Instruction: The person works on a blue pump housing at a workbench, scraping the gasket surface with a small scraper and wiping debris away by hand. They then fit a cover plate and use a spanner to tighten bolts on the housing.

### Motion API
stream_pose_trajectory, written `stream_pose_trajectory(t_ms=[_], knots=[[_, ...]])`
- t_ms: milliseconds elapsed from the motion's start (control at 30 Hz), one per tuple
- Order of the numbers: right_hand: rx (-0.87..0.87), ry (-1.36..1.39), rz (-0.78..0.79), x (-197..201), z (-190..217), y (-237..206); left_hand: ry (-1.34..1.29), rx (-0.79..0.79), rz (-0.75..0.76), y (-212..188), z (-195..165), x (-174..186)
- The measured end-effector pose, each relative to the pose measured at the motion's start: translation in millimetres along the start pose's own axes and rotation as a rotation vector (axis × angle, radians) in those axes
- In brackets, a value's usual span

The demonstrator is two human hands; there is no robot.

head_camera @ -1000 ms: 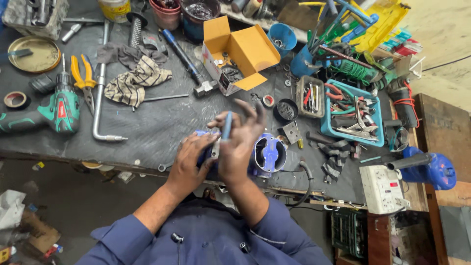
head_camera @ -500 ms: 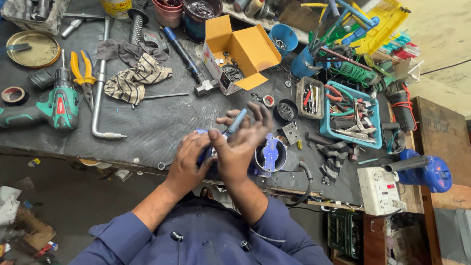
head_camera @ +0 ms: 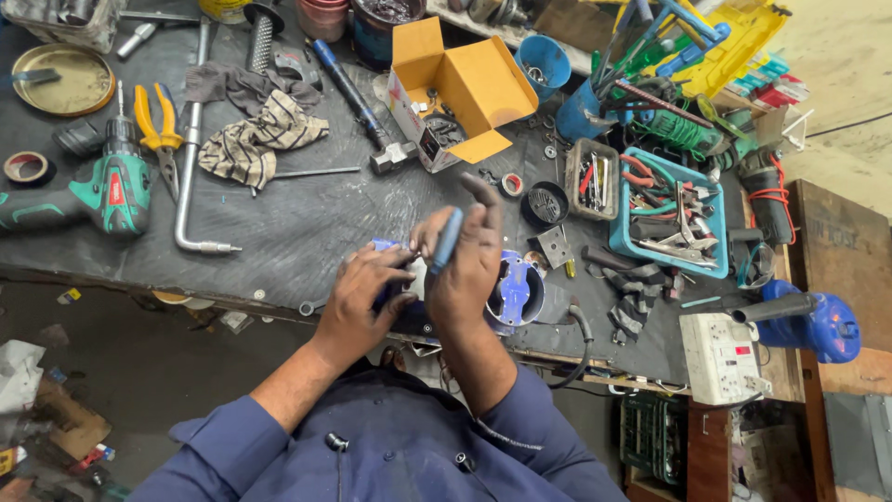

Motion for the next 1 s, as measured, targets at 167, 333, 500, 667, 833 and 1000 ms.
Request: stream_pose_trajectory(t_ms=[167,333,500,667,833,1000], knots=[[0.381,-0.313,0.171,-15,17,-11,-0.025,0.021,0.007,0,1,-4],[0.492,-0.573,0.133,-16,17,-30,-0.038,0.001,-0.001,-1,2,-3],[0.097,-0.051,0.175,-1,7,-10,-0.028,-0.004,-0.006,-3,1,-3],[-0.036,0.165,0.237,-4,6,-2,-0.033,0.016,0.008,-4,2,-6],[0.378,-0.454,0.154,-20,14,-32,-0.042,0.009,0.012,-4,2,-6],[0.202,-0.243,0.069,-6,8,-22,-0.028,0.023,0.009,-7,2,-8]])
Point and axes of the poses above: each hand's wrist, its own y-axis towards the middle knuckle, its own x-axis out of the back of the hand, z = x × y, the point moved 4 cm from there along y, towards the middle knuckle, and after that the axes turned 10 degrees about y, right-handed, at the moved point
